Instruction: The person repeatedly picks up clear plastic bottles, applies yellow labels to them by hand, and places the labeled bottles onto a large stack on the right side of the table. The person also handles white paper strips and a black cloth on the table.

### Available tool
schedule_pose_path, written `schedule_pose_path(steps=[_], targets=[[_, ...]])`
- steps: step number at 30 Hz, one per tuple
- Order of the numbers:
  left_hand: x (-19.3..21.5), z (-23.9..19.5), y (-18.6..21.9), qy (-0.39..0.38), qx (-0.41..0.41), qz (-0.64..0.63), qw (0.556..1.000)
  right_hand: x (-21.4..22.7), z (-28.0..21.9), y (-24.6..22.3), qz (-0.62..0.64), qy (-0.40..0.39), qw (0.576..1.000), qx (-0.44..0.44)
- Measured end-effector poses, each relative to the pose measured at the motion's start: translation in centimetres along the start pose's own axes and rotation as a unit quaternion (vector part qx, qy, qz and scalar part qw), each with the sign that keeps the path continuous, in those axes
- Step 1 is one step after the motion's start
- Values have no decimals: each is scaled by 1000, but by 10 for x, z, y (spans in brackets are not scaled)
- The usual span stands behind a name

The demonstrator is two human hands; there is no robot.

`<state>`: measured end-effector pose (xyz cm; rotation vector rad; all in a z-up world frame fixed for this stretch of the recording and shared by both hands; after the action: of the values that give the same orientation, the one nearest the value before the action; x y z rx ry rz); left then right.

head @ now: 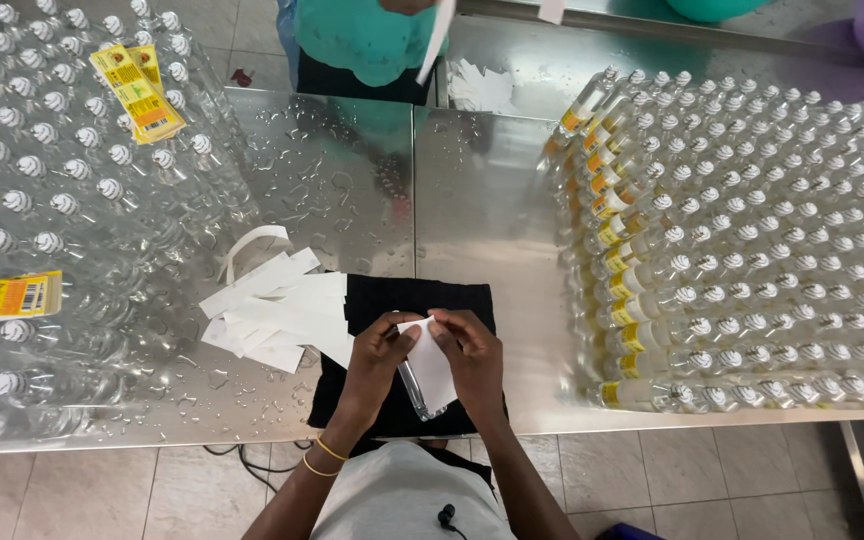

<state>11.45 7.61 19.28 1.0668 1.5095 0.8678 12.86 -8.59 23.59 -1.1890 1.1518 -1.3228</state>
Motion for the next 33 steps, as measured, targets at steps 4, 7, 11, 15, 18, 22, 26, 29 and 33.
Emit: schedule_pose_path(steps=[4,7,11,15,18,22,26,29,33], targets=[[-8,-1,-6,-2,33,-26,999,0,-5,-5,-119,39,990,69],[-17,-4,0,19,47,-42,998,-3,-10,-6,-191,26,975,109],[-29,-12,19,25,69,-42,996,-7,-9,-13,-157,13,985,65],[-33,-10,-1,27,95,-87,991,4,-4,6,-44,23,996,-70],[-30,-10,-15,37,106,-123,986,12,-5,32,136,37,976,-167],[-14,-2,-16,103,74,-114,985,27,-11,18,92,112,975,-168],[9,3,-4,241,1,-22,970,44,-29,13,-32,-45,991,-119],[8,3,4,168,-47,47,984,38,-23,-21,-86,-34,990,-107],[-4,1,0,100,-59,86,990,29,3,-8,-66,-22,988,-141]])
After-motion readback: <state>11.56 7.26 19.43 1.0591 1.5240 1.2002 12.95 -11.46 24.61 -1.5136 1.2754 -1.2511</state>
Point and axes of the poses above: each hand's wrist, its own z-axis towards the middle knuckle, its own x-axis out of the back of the hand, y = z × x, the point moved 3 cm from there along z, towards the middle knuckle
